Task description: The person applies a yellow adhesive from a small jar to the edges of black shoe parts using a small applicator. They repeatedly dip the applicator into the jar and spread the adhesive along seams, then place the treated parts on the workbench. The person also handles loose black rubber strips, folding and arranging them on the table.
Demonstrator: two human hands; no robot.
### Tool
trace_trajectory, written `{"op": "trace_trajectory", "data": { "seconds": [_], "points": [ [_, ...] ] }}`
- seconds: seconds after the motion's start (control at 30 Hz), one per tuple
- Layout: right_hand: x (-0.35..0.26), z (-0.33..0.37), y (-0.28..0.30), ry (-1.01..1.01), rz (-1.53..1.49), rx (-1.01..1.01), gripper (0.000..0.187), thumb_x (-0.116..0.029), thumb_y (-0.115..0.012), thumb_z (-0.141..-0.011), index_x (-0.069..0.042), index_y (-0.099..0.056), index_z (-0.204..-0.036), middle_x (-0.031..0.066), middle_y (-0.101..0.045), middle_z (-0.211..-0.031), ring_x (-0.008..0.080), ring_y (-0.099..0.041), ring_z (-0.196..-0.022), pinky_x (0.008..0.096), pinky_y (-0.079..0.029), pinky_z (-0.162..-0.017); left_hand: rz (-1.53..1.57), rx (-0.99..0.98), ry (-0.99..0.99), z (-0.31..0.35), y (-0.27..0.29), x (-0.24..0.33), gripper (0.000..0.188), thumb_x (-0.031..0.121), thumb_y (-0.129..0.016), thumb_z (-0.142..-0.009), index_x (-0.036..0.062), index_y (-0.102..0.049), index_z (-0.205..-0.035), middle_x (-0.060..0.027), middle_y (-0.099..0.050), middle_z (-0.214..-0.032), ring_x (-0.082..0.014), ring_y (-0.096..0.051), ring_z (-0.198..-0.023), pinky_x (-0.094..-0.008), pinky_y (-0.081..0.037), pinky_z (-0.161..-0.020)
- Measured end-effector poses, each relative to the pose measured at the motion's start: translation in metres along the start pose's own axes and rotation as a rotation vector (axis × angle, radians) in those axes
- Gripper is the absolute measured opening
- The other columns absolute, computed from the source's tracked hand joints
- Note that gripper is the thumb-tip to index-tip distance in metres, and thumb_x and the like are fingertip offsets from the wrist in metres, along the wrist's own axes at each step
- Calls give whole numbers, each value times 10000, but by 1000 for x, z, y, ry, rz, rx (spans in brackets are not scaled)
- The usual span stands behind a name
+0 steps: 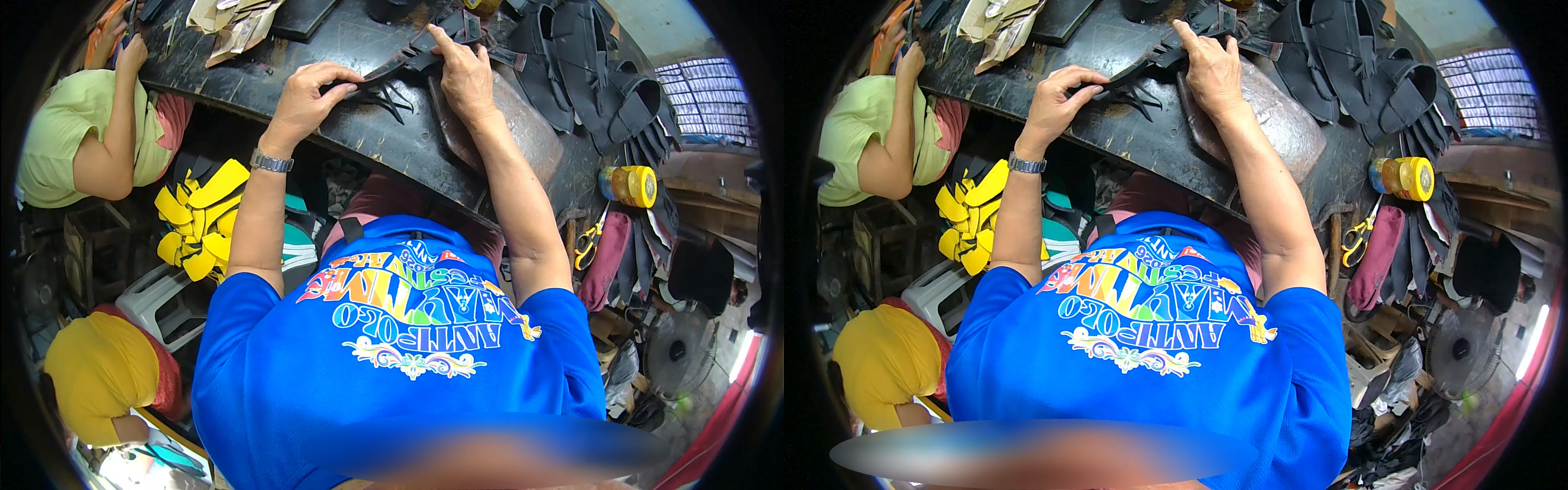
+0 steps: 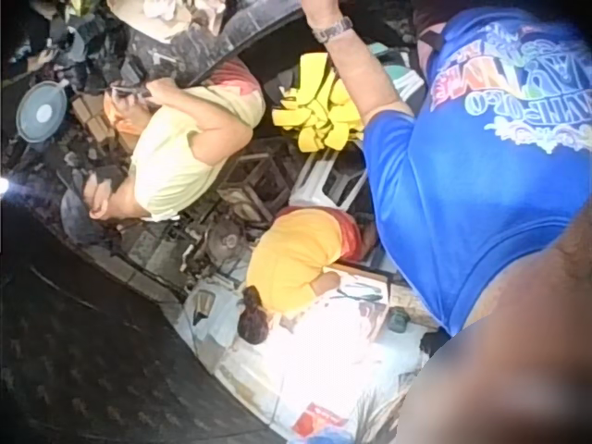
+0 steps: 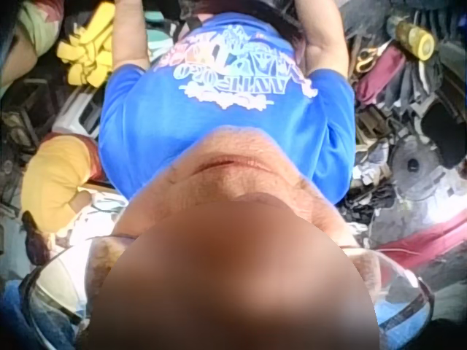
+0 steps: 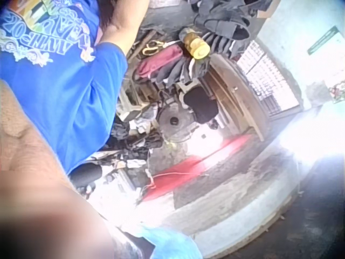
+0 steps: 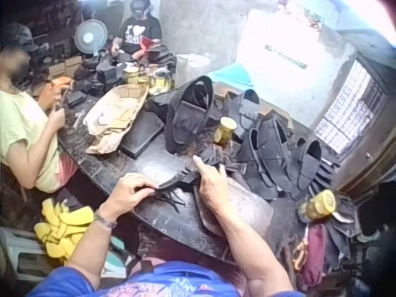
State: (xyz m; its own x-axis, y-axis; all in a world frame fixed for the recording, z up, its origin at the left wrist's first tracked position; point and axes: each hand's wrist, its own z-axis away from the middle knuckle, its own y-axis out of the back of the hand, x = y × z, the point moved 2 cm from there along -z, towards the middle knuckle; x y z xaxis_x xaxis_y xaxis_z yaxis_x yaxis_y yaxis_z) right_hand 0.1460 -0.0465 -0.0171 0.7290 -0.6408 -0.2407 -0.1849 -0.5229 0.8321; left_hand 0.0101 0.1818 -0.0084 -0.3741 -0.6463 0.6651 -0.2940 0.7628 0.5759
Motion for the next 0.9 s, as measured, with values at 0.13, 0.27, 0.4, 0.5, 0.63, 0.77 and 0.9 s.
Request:
{"op": "trace_trajectory", "data": {
  "seconds": [0.13, 0.27, 0.4, 0.5, 0.63, 0.77, 0.9],
  "points": [
    [-6, -1, -4, 41, 53, -17, 646, 0, -565, -851, -215, -476, -1454, 32, -726, -1062, 235, -669, -1059, 588, -380, -1075, 42, 11, 50, 8, 5, -2, 130, 69, -710, -867, 51, -752, -989, -77, -740, -984, -238, -679, -957, -342, -490, -900],
    [-13, 1, 0, 18, 19, -8, 645, -27, -586, -830, -191, -481, -1445, 50, -711, -1058, 250, -655, -1052, 590, -376, -1060, -49, 31, -19, 13, 5, -2, 130, 52, -712, -864, 52, -745, -989, -66, -736, -985, -228, -678, -962, -333, -480, -907],
    [-25, 8, 7, 212, 90, 235, 640, -33, -589, -823, -187, -504, -1439, 49, -683, -1134, 267, -594, -1121, 528, -382, -1027, -143, 54, -58, 12, 0, -1, 117, 78, -719, -860, 79, -742, -975, -50, -733, -988, -235, -668, -971, -341, -462, -905],
    [-32, 10, 3, 281, 108, 145, 643, -29, -581, -829, -208, -513, -1442, 41, -656, -1197, 265, -547, -1165, 472, -378, -998, -133, 33, -54, 11, -6, 0, 103, 108, -713, -866, 101, -736, -966, -40, -732, -990, -243, -658, -976, -354, -448, -897],
    [-31, 1, 3, 230, 42, 107, 553, -51, -650, -837, -229, -606, -1359, 22, -703, -925, 224, -615, -932, 391, -460, -838, -167, 8, -82, 11, -11, 0, 93, 112, -716, -859, 98, -730, -951, -43, -728, -984, -245, -656, -983, -364, -448, -915],
    [-25, -6, 24, 123, -79, 313, 558, -46, -685, -829, -281, -636, -1333, 28, -659, -791, 228, -601, -791, 383, -463, -740, -180, 10, -91, 15, -14, -3, 85, 111, -718, -857, 97, -729, -940, -43, -727, -975, -242, -656, -982, -368, -446, -940],
    [3, -13, 62, -216, -637, 421, 595, 79, -647, -868, -74, -530, -1431, 36, -665, -964, 165, -610, -800, 290, -496, -712, -184, 6, -60, 18, -15, -6, 119, 107, -719, -853, 102, -722, -972, -49, -710, -1018, -250, -642, -1031, -384, -432, -972]
  ]
}}
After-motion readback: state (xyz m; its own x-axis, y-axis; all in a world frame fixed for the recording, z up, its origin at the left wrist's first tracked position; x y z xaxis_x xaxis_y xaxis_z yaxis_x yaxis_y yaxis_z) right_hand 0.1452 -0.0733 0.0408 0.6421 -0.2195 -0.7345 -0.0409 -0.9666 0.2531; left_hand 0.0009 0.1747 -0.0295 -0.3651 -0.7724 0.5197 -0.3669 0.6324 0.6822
